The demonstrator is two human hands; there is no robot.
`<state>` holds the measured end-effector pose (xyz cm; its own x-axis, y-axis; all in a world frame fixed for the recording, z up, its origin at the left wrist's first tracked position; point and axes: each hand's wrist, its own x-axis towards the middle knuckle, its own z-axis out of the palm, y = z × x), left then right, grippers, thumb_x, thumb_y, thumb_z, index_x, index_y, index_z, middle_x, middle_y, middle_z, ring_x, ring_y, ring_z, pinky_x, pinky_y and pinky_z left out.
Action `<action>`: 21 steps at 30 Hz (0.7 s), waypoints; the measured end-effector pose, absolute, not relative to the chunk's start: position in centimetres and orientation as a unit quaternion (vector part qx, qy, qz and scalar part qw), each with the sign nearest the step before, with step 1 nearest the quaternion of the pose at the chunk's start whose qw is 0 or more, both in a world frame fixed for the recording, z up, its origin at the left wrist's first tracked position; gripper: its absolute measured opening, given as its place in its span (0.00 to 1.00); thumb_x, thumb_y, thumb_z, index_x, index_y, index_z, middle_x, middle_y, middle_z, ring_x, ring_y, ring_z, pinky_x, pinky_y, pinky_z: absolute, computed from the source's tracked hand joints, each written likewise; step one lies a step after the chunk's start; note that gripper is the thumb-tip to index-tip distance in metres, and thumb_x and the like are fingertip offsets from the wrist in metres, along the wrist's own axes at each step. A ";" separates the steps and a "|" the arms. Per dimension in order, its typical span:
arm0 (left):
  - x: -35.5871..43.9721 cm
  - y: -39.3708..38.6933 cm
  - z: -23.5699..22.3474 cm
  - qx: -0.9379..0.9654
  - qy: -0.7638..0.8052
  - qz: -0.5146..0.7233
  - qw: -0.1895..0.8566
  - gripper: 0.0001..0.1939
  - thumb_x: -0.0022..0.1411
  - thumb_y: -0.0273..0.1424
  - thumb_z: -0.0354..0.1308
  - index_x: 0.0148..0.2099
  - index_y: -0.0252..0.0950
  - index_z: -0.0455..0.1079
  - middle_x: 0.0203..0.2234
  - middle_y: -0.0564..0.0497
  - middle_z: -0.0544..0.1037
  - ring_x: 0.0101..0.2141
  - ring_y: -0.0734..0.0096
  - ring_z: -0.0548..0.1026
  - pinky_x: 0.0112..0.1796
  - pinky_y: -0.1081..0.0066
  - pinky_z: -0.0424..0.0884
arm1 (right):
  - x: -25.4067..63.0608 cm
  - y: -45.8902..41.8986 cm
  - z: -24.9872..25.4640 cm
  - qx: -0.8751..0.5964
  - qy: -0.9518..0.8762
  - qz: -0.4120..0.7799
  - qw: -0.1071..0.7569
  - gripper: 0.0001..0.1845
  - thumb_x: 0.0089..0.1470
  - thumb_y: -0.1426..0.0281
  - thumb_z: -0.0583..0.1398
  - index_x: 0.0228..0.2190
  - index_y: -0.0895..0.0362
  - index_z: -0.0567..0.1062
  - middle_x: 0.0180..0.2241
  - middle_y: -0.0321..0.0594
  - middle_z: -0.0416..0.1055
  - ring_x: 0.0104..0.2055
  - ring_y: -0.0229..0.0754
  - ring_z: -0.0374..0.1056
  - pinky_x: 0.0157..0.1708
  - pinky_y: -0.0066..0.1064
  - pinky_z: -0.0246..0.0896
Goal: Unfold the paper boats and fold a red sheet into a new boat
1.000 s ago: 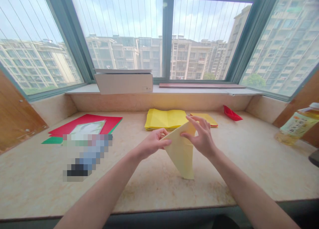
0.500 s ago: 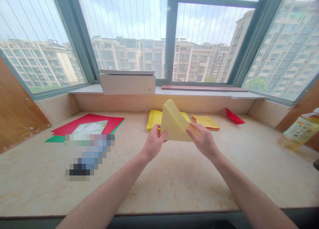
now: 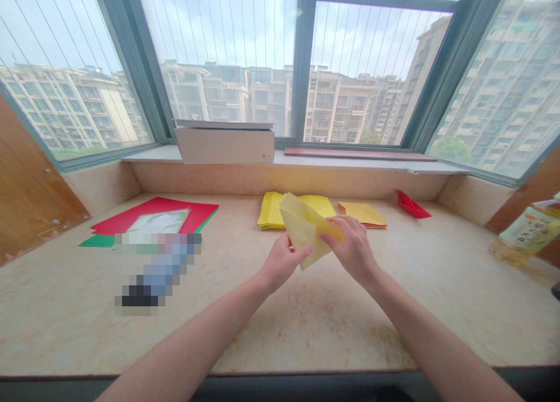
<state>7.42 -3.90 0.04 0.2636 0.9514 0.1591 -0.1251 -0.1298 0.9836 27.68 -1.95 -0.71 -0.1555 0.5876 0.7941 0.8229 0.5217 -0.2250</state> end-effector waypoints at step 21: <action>7.5 -3.9 0.4 0.464 0.288 0.544 0.638 0.23 0.53 0.36 0.70 0.50 0.32 0.75 0.46 0.40 0.80 0.45 0.54 0.77 0.49 0.59 0.70 | 25.6 -5.4 1.4 -0.347 -0.784 -0.243 0.453 0.08 0.61 0.78 0.59 0.39 0.53 0.72 0.42 0.34 0.80 0.41 0.39 0.75 0.50 0.38 0.49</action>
